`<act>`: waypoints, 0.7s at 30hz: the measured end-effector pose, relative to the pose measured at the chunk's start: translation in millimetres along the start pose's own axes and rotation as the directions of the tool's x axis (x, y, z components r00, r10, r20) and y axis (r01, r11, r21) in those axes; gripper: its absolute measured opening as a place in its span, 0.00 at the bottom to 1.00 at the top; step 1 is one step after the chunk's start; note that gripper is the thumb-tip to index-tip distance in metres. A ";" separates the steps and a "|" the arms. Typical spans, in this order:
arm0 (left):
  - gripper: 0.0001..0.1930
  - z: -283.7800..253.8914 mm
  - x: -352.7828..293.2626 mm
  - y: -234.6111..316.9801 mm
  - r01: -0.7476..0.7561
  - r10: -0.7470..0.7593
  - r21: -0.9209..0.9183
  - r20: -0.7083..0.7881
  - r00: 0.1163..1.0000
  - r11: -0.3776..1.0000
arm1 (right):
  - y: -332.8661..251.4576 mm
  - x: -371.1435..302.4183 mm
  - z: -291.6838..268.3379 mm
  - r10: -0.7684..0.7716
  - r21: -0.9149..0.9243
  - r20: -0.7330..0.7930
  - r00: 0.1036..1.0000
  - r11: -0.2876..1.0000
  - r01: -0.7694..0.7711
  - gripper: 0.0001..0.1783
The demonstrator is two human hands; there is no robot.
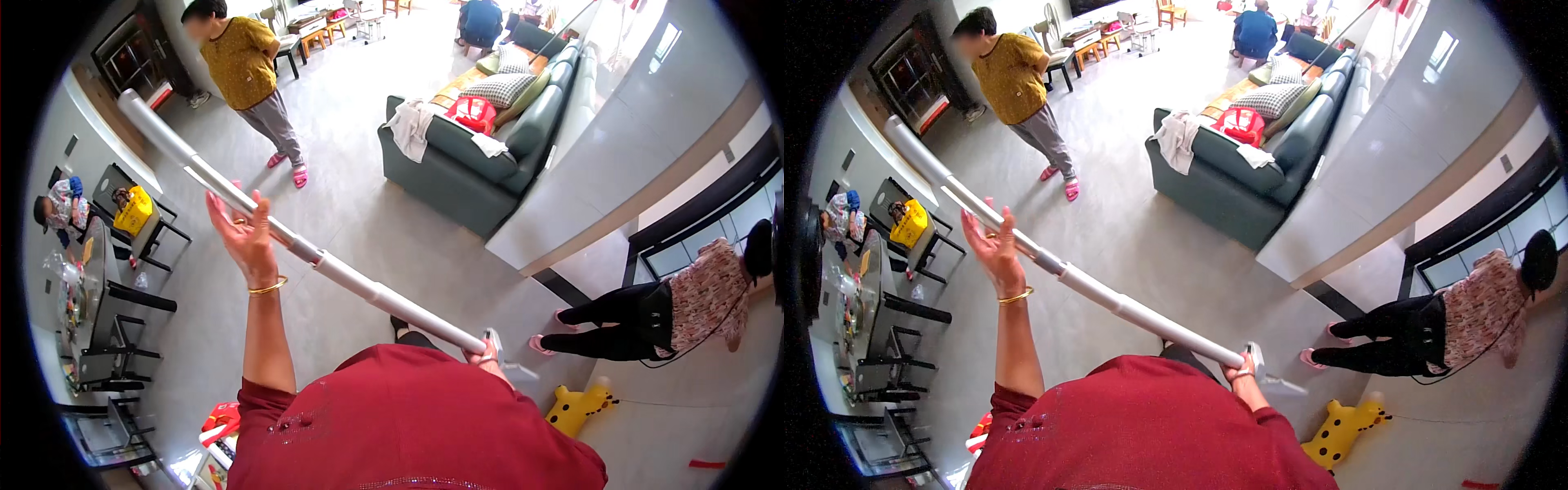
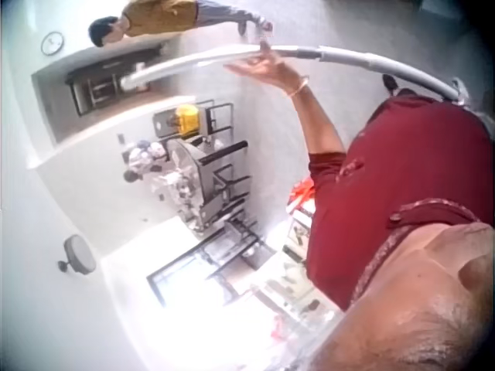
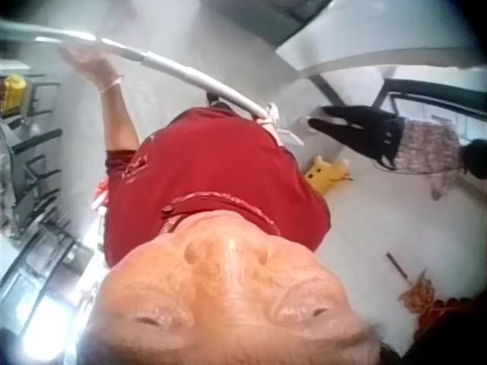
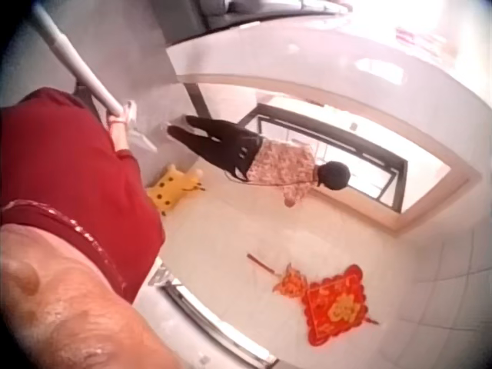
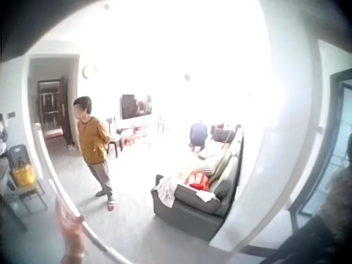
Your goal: The person assembles a flat mop by connecting the mop handle sections together and attaching the mop head plate onto the pole by hand.
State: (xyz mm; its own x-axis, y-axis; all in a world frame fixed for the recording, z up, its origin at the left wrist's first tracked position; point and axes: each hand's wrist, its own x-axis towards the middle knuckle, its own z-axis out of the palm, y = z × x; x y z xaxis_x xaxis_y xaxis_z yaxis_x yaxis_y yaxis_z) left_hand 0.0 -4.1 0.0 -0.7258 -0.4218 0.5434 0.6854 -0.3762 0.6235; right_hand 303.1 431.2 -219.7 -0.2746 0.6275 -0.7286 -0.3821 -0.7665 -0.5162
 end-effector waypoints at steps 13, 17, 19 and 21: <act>0.25 -127.6 -44.2 50.2 0.223 -0.440 -0.673 -0.168 0.882 0.705 | 37.4 -28.1 290.2 0.071 -0.327 0.367 0.927 0.943 0.057 0.16; 0.24 -160.1 -56.8 87.5 0.113 -0.421 -0.656 -0.334 0.843 0.746 | 85.7 -67.4 329.3 0.154 -0.316 0.427 0.891 0.949 -0.012 0.13; 0.25 -168.3 -57.5 104.1 0.072 -0.390 -0.627 -0.388 0.835 0.776 | 99.0 -87.3 336.9 0.247 -0.324 0.486 0.838 0.942 -0.090 0.10; 0.25 -171.1 -56.2 121.7 0.035 -0.335 -0.595 -0.402 0.852 0.803 | 106.8 -107.0 341.7 0.303 -0.332 0.499 0.812 0.932 -0.144 0.09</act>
State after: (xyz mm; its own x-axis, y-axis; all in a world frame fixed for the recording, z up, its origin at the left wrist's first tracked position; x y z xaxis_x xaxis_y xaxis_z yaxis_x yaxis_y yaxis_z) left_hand 134.3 -167.3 -50.9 -0.8247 -0.5649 0.0277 0.5596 -0.8078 0.1854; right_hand -9.9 328.8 -43.0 -0.7789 0.3456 -0.5234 -0.0235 -0.8500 -0.5262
